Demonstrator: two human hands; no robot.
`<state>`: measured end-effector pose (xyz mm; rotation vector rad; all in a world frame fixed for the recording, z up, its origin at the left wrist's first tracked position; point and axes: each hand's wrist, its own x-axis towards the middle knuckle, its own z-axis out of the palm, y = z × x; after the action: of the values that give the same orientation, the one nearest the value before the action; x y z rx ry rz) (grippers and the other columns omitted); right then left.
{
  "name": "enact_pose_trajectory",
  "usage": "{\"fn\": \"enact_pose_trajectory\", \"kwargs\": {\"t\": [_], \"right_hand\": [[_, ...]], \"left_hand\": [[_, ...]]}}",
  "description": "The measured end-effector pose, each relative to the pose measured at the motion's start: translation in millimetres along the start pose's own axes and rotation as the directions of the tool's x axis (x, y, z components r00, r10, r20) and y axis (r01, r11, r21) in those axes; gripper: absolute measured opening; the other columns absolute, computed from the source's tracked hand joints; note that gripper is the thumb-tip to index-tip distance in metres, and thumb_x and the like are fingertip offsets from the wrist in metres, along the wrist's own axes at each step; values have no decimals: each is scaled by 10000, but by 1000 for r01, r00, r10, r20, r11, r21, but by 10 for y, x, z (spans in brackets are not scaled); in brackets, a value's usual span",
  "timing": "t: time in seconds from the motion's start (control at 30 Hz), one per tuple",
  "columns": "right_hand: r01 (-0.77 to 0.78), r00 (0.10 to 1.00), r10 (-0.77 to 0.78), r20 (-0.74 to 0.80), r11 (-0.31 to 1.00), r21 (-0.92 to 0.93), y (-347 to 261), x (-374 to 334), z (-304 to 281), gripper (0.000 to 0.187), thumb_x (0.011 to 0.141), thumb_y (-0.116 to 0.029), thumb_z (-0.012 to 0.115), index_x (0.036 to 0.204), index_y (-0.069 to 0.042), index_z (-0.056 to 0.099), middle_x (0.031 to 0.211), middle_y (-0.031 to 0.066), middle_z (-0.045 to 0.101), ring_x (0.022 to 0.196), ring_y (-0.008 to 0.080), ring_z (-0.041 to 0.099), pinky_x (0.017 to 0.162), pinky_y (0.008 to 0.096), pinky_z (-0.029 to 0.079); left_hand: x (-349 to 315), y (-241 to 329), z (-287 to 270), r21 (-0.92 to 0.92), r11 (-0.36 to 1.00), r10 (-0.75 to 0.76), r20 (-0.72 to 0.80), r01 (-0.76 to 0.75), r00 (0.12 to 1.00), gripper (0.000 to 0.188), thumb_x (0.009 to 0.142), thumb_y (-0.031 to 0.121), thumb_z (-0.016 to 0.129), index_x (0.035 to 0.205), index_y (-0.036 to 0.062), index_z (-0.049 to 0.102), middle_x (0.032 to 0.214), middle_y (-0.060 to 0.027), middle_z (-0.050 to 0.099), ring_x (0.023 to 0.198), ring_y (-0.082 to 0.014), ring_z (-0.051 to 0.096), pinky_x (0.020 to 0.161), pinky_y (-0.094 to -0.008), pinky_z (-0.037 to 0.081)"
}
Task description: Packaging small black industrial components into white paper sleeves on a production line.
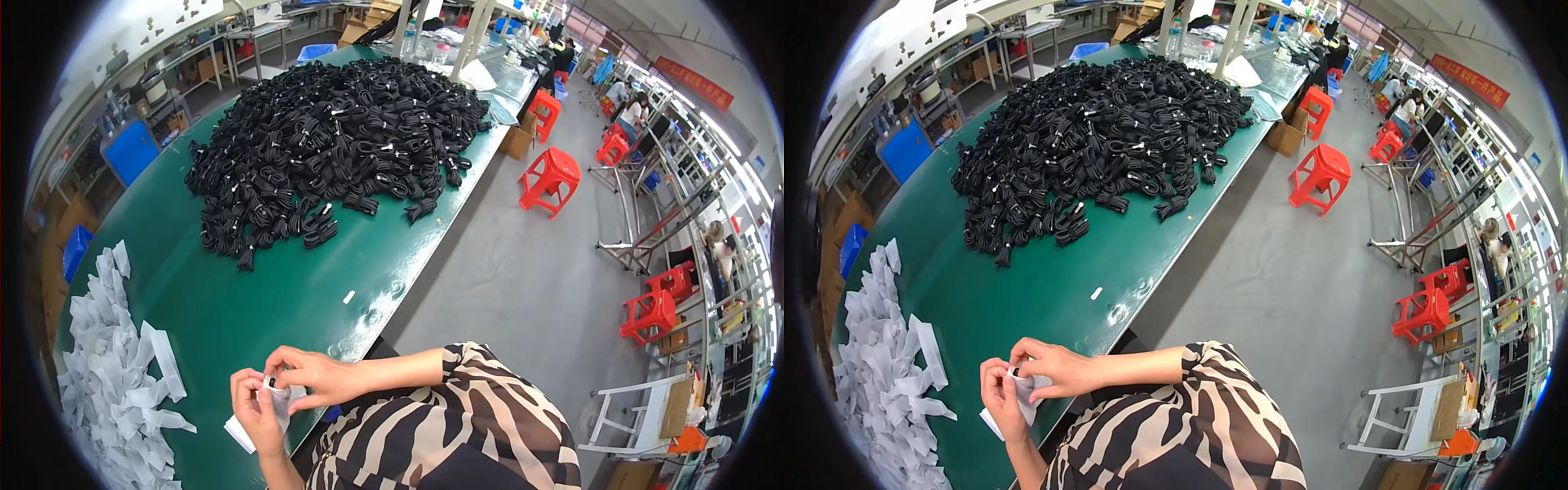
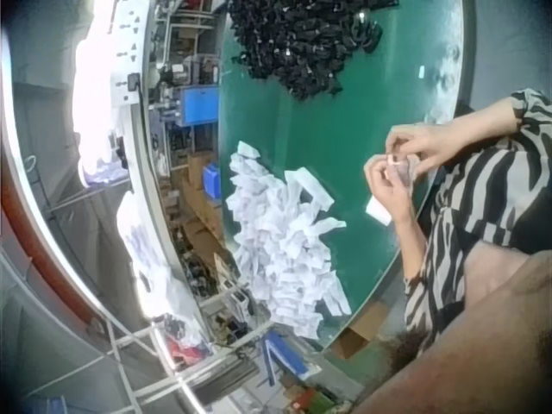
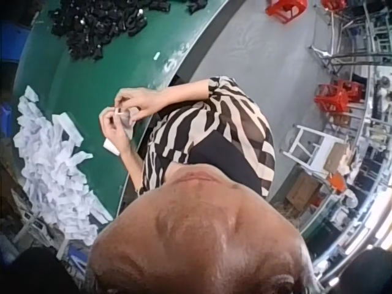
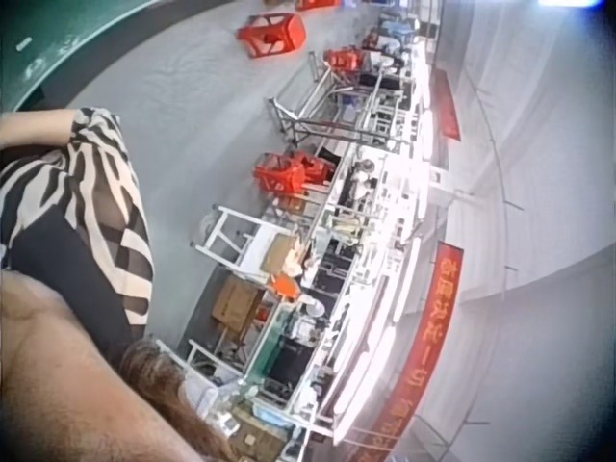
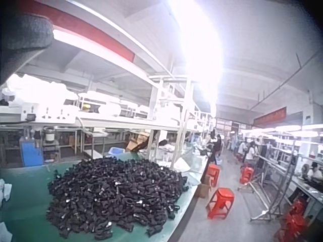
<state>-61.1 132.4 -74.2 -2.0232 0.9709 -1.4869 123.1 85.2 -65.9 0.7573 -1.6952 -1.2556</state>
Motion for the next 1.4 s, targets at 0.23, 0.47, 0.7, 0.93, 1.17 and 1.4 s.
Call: {"fn": "enact_pose_trajectory", "kwargs": {"t": [0.23,0.47,0.7,0.93,1.17,1.4], "right_hand": [[-57,963,12,-269,985,-160,36,234,-415,213,809,-89,745,1016,-87,694,1101,106,609,1070,296,577,911,402,495],[-720,667,-68,-742,199,-665,977,-313,-2177,373,813,-130,697,1180,-88,648,1200,213,567,1158,384,510,987,474,425],[-649,758,129,-639,52,-759,1276,-742,-2207,272,897,-263,676,1110,-104,735,1135,142,619,1063,373,535,927,460,482],[-476,866,278,-416,201,-856,789,-330,-1219,307,892,-283,716,1151,-119,709,975,110,624,915,310,584,753,419,510],[-428,902,384,-198,729,-535,542,-275,-536,422,779,-145,820,1150,-35,652,938,135,617,830,281,642,712,370,522],[-303,953,276,-126,854,-422,179,-310,-224,398,730,-51,835,1091,-30,668,931,124,602,779,279,633,670,349,527]], "left_hand": [[237,-175,-620,-561,828,-143,-230,-11,963,161,1025,153,550,1088,4,556,1027,-93,592,945,-209,599,909,-424,512],[5,-710,-2369,493,808,140,-691,321,709,395,1034,220,539,1313,-59,522,1310,-165,588,1208,-298,564,1076,-427,413],[-142,-257,-977,632,765,167,-381,124,909,217,917,0,616,1126,14,672,1146,-102,672,1080,-240,629,969,-344,481],[-145,-285,-106,549,828,115,38,-117,993,187,798,29,738,959,6,645,975,-155,611,957,-352,604,828,-425,500],[-236,-376,96,626,761,102,140,-168,985,149,813,39,744,893,-9,627,921,-115,595,847,-288,612,727,-372,505],[-218,-371,81,464,885,-22,-3,21,1000,57,855,-9,666,877,-1,614,820,-101,575,697,-223,585,634,-338,473]]}}
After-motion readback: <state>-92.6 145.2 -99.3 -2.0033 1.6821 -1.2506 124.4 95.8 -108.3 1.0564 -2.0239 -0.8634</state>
